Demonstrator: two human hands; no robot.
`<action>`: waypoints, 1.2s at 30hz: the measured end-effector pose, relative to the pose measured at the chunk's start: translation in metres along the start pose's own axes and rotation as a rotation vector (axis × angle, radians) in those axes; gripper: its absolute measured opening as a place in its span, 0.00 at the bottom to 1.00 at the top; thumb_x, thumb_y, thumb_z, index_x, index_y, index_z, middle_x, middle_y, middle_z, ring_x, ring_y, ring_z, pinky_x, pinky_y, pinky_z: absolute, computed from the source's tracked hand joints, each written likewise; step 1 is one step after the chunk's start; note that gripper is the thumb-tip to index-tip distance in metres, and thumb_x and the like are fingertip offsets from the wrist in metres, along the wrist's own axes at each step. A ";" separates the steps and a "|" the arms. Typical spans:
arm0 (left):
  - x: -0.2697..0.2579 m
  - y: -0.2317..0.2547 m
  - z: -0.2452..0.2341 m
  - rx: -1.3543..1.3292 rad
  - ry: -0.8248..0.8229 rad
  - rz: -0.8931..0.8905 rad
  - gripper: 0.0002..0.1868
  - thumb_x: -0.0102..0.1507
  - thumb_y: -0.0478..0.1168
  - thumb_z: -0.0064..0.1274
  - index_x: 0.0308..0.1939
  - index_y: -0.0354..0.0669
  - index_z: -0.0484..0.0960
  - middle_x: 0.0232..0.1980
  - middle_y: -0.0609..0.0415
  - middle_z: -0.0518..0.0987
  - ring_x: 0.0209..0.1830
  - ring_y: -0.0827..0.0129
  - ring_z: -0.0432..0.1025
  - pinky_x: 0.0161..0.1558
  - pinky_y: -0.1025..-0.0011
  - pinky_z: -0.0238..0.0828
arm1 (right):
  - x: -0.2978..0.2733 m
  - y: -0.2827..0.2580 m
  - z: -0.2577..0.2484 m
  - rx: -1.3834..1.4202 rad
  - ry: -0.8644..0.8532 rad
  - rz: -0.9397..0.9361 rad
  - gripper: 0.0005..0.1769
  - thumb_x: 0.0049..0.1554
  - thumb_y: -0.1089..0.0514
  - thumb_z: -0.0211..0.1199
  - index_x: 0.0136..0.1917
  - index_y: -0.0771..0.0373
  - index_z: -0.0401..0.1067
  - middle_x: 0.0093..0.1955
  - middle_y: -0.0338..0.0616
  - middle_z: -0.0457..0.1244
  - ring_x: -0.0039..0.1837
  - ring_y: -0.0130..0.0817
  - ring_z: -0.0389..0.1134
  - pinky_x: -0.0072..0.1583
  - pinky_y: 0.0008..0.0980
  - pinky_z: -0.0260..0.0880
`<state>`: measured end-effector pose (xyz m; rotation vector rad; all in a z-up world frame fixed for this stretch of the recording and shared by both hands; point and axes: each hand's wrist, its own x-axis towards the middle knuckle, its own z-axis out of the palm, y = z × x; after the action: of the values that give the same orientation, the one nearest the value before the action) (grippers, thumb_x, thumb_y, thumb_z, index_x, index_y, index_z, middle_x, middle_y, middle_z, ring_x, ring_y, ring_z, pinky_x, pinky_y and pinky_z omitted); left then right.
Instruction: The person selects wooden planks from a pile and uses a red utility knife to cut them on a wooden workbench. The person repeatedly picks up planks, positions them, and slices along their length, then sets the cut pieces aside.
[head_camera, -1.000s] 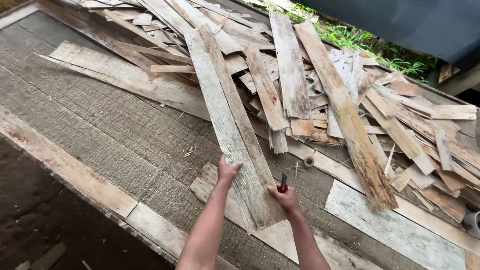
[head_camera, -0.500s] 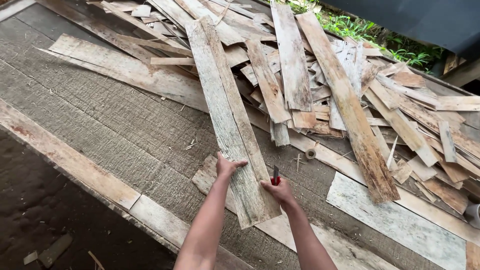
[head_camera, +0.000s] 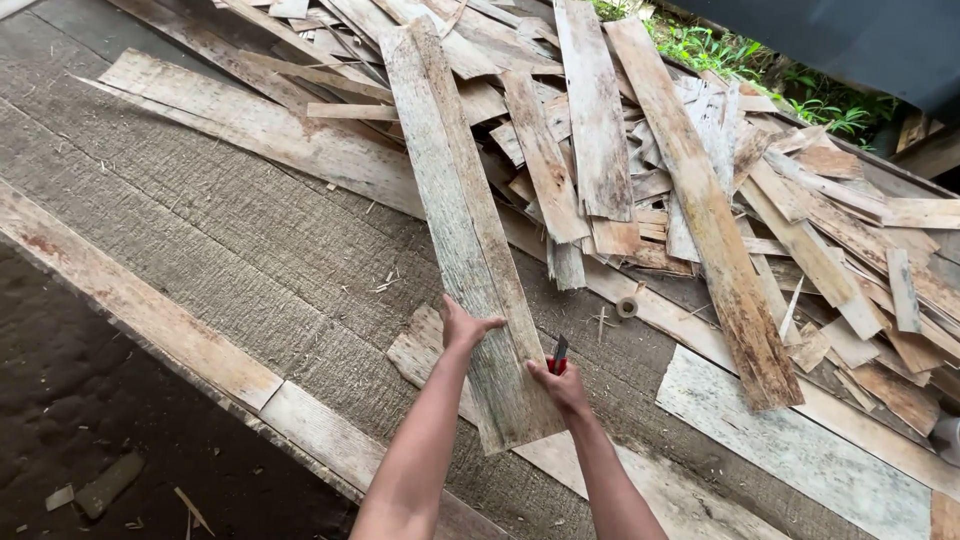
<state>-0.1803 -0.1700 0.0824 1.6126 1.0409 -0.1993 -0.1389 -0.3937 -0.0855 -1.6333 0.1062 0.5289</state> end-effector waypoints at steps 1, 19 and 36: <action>-0.004 0.001 -0.001 -0.002 0.001 -0.003 0.73 0.45 0.50 0.78 0.80 0.45 0.39 0.81 0.43 0.49 0.78 0.52 0.54 0.71 0.53 0.60 | -0.005 -0.006 -0.001 -0.002 -0.002 0.002 0.11 0.48 0.56 0.79 0.43 0.62 0.82 0.30 0.42 0.67 0.34 0.29 0.67 0.42 0.31 0.72; 0.088 -0.055 0.048 0.034 0.112 -0.021 0.74 0.46 0.47 0.78 0.80 0.44 0.35 0.76 0.41 0.51 0.74 0.42 0.56 0.65 0.35 0.61 | 0.006 0.026 -0.006 0.013 -0.046 0.040 0.12 0.49 0.55 0.79 0.44 0.61 0.82 0.33 0.41 0.68 0.36 0.30 0.67 0.45 0.34 0.72; 0.099 -0.092 0.030 0.204 0.159 -0.015 0.61 0.56 0.42 0.68 0.81 0.51 0.39 0.74 0.43 0.55 0.76 0.44 0.51 0.67 0.34 0.48 | -0.050 -0.104 -0.009 -0.029 -0.220 0.039 0.24 0.51 0.55 0.76 0.57 0.70 0.77 0.32 0.58 0.68 0.29 0.44 0.72 0.38 0.43 0.79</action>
<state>-0.1743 -0.1486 -0.0543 1.8279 1.1859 -0.1945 -0.1420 -0.3990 0.0299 -1.5935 -0.0331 0.7399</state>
